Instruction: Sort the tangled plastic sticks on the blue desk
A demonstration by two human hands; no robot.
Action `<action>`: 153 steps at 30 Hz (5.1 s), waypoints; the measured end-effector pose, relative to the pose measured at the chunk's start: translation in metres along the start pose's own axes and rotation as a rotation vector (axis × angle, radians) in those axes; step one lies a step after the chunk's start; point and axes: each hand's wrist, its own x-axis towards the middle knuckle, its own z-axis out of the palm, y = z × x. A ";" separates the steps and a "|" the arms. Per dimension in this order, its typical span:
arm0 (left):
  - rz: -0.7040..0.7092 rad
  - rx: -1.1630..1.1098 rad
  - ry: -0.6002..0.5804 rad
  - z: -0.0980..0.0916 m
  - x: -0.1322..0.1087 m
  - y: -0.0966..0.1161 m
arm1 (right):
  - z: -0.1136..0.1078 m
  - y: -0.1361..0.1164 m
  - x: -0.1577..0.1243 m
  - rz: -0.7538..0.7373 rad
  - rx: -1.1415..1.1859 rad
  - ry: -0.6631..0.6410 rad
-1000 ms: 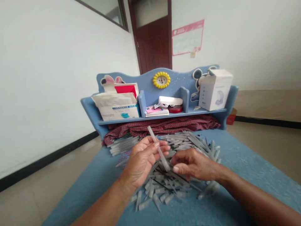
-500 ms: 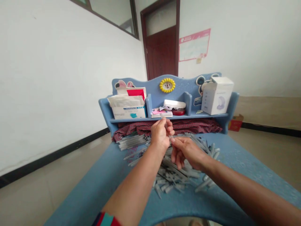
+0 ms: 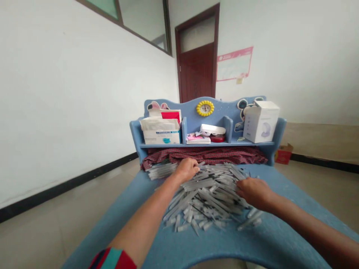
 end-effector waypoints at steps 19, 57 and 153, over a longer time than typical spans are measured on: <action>-0.191 0.847 -0.059 -0.065 -0.013 -0.079 | -0.034 -0.004 0.047 -0.186 0.473 0.085; 0.564 0.607 -0.174 -0.012 -0.041 0.001 | -0.004 -0.029 0.048 -0.258 1.449 -0.103; 0.077 0.273 -0.414 -0.007 -0.036 0.002 | -0.014 0.025 0.051 -0.214 1.053 -0.082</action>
